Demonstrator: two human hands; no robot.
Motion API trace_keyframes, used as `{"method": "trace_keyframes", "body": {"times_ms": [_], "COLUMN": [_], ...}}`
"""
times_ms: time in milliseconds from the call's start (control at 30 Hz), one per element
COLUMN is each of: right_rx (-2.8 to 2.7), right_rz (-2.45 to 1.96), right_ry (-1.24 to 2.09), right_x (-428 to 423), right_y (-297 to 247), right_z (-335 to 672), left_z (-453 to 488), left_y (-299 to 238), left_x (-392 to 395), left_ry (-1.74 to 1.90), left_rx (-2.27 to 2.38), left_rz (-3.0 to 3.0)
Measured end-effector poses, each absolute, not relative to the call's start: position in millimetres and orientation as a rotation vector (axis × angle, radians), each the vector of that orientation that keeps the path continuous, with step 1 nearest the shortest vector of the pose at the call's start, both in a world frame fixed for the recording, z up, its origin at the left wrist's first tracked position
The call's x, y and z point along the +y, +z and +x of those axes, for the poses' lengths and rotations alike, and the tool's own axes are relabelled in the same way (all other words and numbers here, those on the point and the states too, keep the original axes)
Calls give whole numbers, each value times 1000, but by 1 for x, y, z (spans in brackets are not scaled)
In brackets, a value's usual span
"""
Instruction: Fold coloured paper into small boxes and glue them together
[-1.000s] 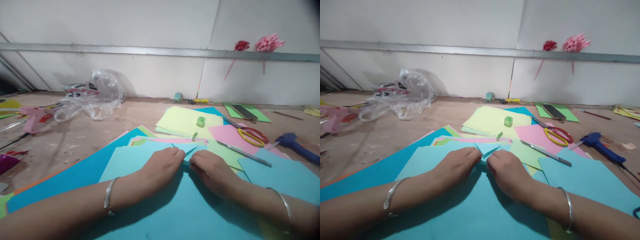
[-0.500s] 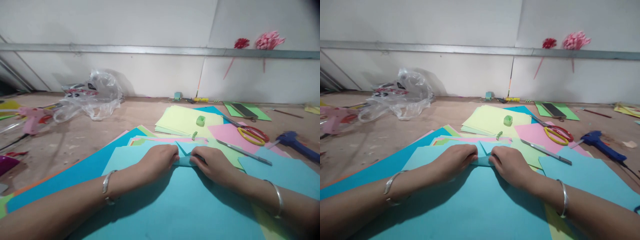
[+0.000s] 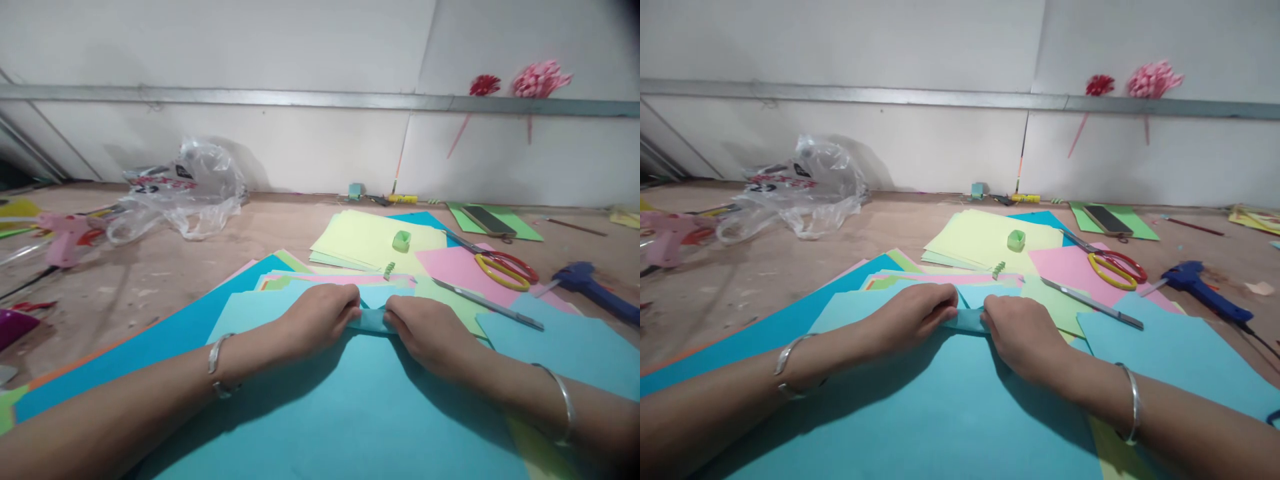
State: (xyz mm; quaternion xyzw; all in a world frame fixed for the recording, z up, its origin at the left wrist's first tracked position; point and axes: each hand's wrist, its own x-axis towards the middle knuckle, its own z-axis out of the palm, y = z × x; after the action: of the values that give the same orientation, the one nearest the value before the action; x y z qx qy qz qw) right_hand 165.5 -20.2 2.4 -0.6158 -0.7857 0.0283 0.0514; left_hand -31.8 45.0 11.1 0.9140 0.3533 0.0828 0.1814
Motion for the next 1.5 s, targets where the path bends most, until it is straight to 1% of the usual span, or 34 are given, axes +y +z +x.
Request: {"method": "trace_keyframes", "body": {"times_ms": [200, 500, 667, 733, 833, 1000, 1200, 1500], "right_rx": [-2354, -2422, -2360, -2354, -2380, -2345, -2147, -1740], "right_rz": [-1851, -1860, -1606, -1514, -1436, -1367, -1268, -1259], "right_ry": [80, -258, -469, -478, -379, -207, 112, 477], "right_x": [-17, -18, -12, -10, -7, -5, -7, 0], "right_y": [-5, -12, -22, -27, -30, -24, -18, -18], "right_z": [168, 164, 169, 171, 173, 173, 175, 181], "left_z": [-32, -27, -28, -28, -27, -26, -28, -28], "left_y": [5, 0, -5, -7, -8, -3, -2, -5], "left_x": [48, 41, 42, 43, 44, 44, 48, 63], "left_ry": [186, 188, 194, 242, 283, 231, 513, 743], "left_rx": [1104, 1200, 1216, 1202, 1212, 1248, 1272, 1199], "left_rz": [2540, 2649, 2709, 2711, 2708, 2644, 2436, 2090]}}
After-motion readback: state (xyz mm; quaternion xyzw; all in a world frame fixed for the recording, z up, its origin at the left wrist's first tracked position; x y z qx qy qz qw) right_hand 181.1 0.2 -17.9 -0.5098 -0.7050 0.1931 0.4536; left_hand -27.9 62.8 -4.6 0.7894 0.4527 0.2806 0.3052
